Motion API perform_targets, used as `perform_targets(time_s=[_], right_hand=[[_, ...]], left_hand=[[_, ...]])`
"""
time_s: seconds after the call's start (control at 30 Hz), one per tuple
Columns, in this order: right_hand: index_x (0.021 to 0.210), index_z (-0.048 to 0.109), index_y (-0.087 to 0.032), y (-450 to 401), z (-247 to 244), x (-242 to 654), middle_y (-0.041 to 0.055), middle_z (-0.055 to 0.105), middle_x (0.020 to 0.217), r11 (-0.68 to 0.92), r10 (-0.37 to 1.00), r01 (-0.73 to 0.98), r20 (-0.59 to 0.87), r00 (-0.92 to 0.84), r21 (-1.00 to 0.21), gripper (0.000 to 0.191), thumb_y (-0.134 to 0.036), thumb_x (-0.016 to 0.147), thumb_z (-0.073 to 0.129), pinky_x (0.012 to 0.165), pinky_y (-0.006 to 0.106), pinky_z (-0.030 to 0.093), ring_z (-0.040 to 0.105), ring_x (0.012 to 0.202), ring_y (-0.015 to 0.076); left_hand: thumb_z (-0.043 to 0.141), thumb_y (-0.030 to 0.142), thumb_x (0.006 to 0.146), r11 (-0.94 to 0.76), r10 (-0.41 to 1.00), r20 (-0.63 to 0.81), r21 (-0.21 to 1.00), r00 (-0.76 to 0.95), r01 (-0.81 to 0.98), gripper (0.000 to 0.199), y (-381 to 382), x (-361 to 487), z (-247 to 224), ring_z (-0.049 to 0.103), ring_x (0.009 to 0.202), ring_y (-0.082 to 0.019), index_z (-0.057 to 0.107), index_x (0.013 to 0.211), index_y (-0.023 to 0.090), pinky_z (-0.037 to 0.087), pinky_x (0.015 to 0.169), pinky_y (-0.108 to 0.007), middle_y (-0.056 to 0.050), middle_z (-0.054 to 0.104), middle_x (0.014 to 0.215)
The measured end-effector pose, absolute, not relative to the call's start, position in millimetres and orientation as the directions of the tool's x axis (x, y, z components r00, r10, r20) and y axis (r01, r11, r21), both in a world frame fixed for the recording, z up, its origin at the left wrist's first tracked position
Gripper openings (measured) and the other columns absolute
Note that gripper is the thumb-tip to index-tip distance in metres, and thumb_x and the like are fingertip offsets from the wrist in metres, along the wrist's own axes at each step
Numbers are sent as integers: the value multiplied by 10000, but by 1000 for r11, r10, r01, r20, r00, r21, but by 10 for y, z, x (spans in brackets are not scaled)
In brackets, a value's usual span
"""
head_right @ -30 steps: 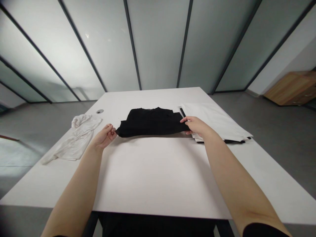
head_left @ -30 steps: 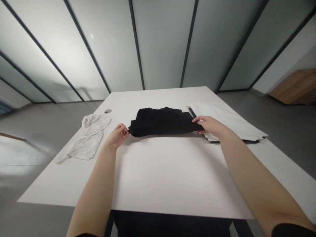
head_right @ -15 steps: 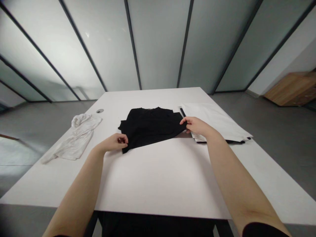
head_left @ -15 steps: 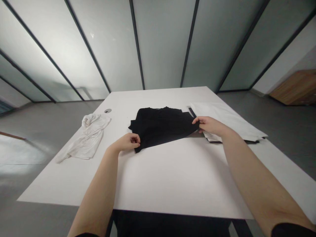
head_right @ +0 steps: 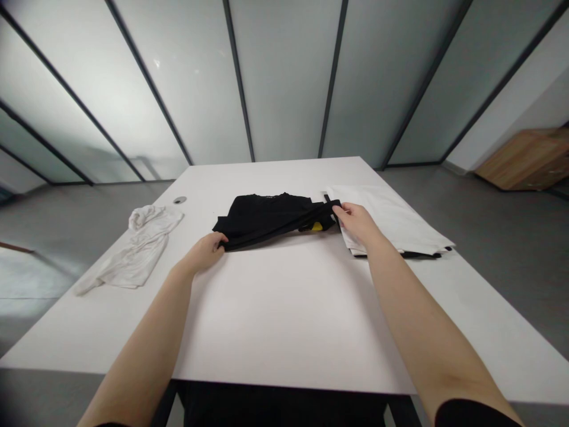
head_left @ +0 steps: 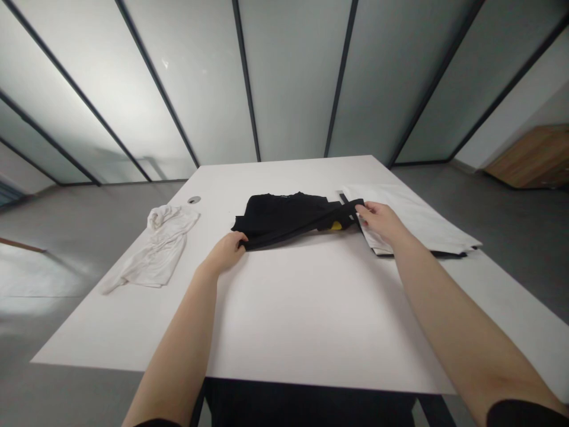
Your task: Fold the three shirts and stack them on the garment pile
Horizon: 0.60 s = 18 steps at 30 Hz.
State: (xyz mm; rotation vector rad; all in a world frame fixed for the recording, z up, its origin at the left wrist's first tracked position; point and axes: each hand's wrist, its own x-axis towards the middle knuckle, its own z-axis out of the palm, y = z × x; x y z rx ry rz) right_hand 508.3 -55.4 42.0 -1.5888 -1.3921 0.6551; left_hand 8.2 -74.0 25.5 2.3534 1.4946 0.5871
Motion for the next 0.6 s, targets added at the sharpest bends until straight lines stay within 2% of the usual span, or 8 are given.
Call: perform_targets(time_s=[0.07,0.13,0.2,0.3,0.43,0.6], right_hand=[[880,707,-217,-529,381,5102,1,631,666,60,949,495,204,241,-867,370,-585,913,718,601,275,460,593,663,186],[915,714,-213,-511,356,5100,10,659,709,91,939,488,238,249,-868,393,-606,916,710,656,283,501,622,729,202],[937,714,-218,-499,343,5075,13,678,746,115,934,460,254,252,-880,408,-624,920,692,689,292,527,637,765,210],[937,712,-224,-484,341,5012,21,705,798,145,928,395,263,263,-907,426,-647,909,674,712,309,546,652,799,222],[915,715,-220,-483,353,4939,29,721,841,197,922,326,288,259,-925,457,-674,866,700,739,323,549,649,810,221],[840,703,-222,-553,380,4880,9,694,770,189,931,320,273,242,-928,436,-642,784,806,700,298,519,606,731,186]], left_hand=[[565,195,816,-338,941,203,518,271,786,247,-725,73,239,667,776,-235,718,1009,224,525,806,-380,-49,733,883],[584,243,828,-272,961,223,635,166,723,201,-707,78,232,640,697,-205,703,989,230,507,723,-343,-22,723,829],[605,328,853,-206,976,204,786,70,583,148,-691,95,235,612,634,-179,679,933,227,474,625,-296,-1,686,741],[648,496,890,-85,995,96,946,-20,314,273,-682,124,254,558,541,-144,622,857,226,385,493,-228,33,583,612],[704,674,894,13,998,-10,999,-62,47,477,-683,148,289,498,468,-107,582,827,218,335,417,-200,44,530,593],[764,709,867,87,995,-92,982,-27,-168,532,-708,184,350,551,561,-122,615,844,198,477,488,-235,11,584,687]])
